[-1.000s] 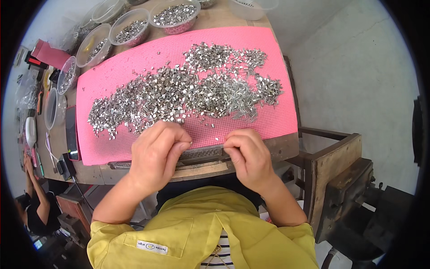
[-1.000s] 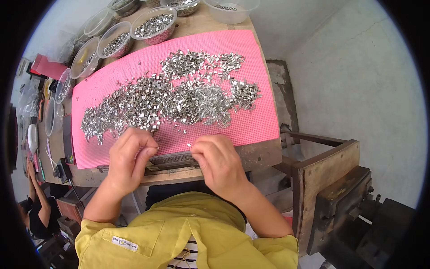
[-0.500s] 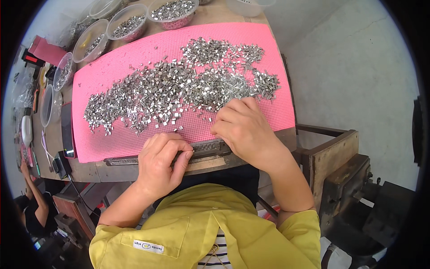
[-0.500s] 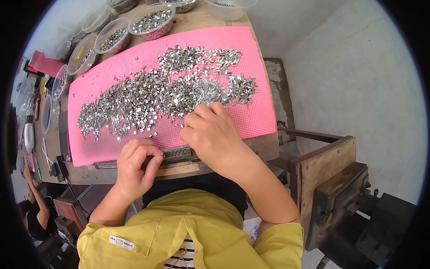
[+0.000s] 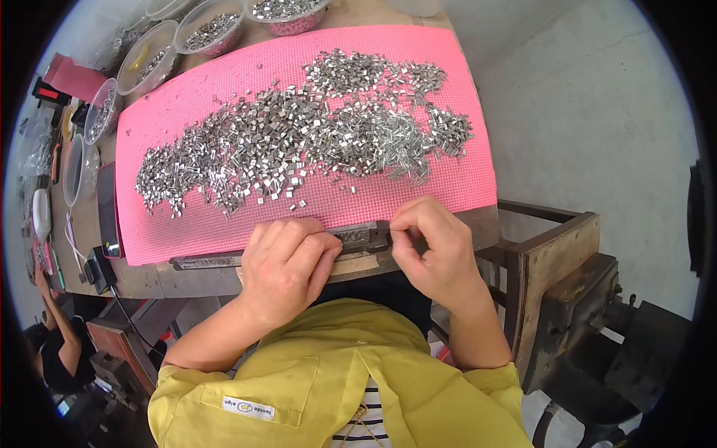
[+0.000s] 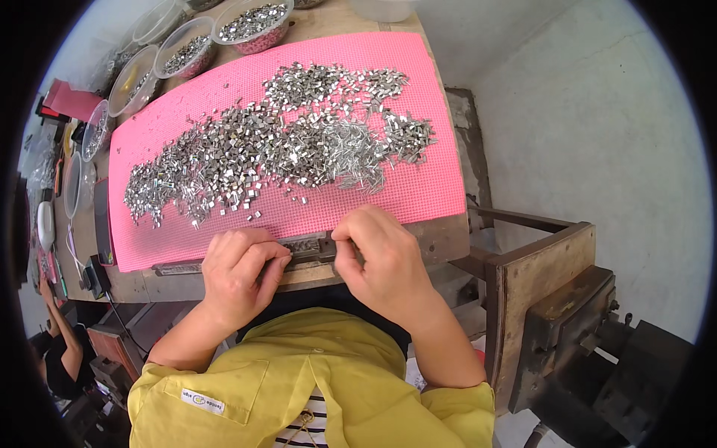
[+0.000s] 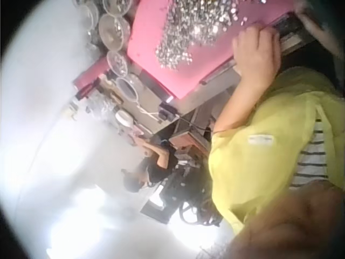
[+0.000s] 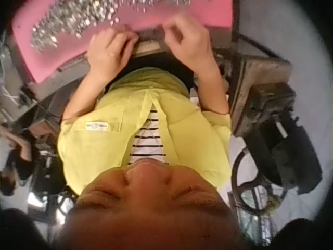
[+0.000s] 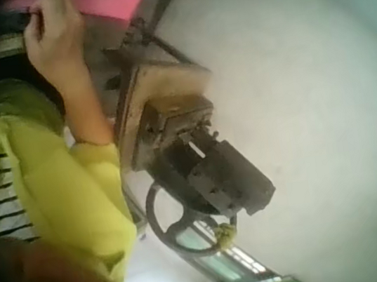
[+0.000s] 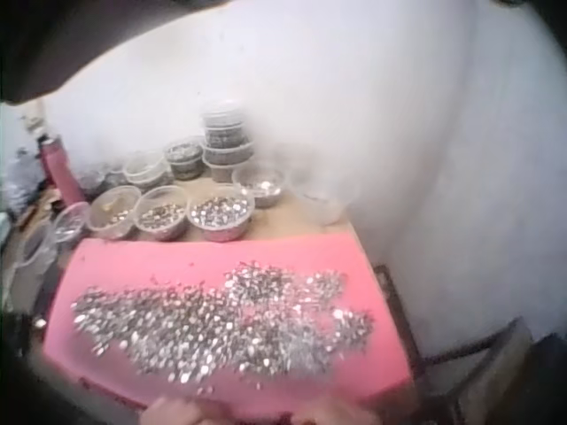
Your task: The person places metal pieces into a metal holder, operates a hand press to compress them, and repeatedly inserts more small metal pieces into the holder.
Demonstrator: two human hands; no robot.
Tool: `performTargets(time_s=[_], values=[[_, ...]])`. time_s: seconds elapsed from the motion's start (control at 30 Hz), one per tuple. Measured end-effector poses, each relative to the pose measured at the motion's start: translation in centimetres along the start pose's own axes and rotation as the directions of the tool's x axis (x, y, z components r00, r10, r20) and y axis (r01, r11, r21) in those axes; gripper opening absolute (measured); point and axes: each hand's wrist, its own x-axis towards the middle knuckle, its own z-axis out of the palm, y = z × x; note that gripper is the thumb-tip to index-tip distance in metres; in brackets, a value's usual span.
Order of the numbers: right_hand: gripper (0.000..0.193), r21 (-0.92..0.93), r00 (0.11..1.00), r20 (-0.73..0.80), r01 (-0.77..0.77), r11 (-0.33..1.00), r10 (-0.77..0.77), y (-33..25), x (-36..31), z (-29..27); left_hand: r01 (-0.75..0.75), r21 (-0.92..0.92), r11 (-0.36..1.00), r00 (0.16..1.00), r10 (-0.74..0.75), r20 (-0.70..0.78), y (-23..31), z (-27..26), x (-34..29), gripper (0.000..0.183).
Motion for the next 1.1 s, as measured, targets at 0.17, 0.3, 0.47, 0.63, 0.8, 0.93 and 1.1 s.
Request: performTargets(time_s=[0.17, 0.3, 0.47, 0.63, 0.8, 0.93, 1.1], values=[[0.018, 0.075, 0.993, -0.052, -0.098, 0.992, 0.102, 0.0, -1.2, -1.0, -0.122, 0.182, 0.976, 0.992, 0.125, -0.006, 0.3, 0.6, 0.0, 0.023], [0.016, 0.115, 0.984, -0.122, -0.117, 0.986, 0.131, -0.5, -1.7, -0.4, -0.151, 0.223, 0.963, 0.989, 0.148, 0.029, 0.5, 0.7, 0.3, 0.023], [0.021, 0.117, 0.980, -0.172, -0.076, 0.990, 0.095, -1.4, -1.8, 1.0, -0.044, 0.001, 0.999, 0.999, 0.044, 0.017, -0.1, 0.5, 0.5, 0.027], [0.023, 0.053, 0.981, -0.194, 0.030, 0.998, -0.019, -1.2, -1.8, 2.9, 0.054, -0.116, 0.992, 0.998, -0.051, 0.027, -0.2, 0.1, 0.7, 0.035], [0.026, -0.115, 0.967, -0.203, 0.133, 0.984, -0.154, -0.8, -1.8, 5.1, 0.128, -0.191, 0.973, 0.991, -0.118, 0.059, -0.5, -0.1, 0.5, 0.051], [0.028, -0.186, 0.961, -0.207, 0.146, 0.972, -0.184, -0.5, -2.0, 5.7, 0.105, -0.216, 0.971, 0.992, -0.086, 0.093, -0.8, -0.3, 0.8, 0.057], [0.033, -0.228, 0.959, -0.196, 0.158, 0.961, -0.205, -0.6, -2.0, 5.6, 0.089, -0.217, 0.972, 0.993, -0.070, 0.095, -1.0, -0.3, 0.8, 0.057]])
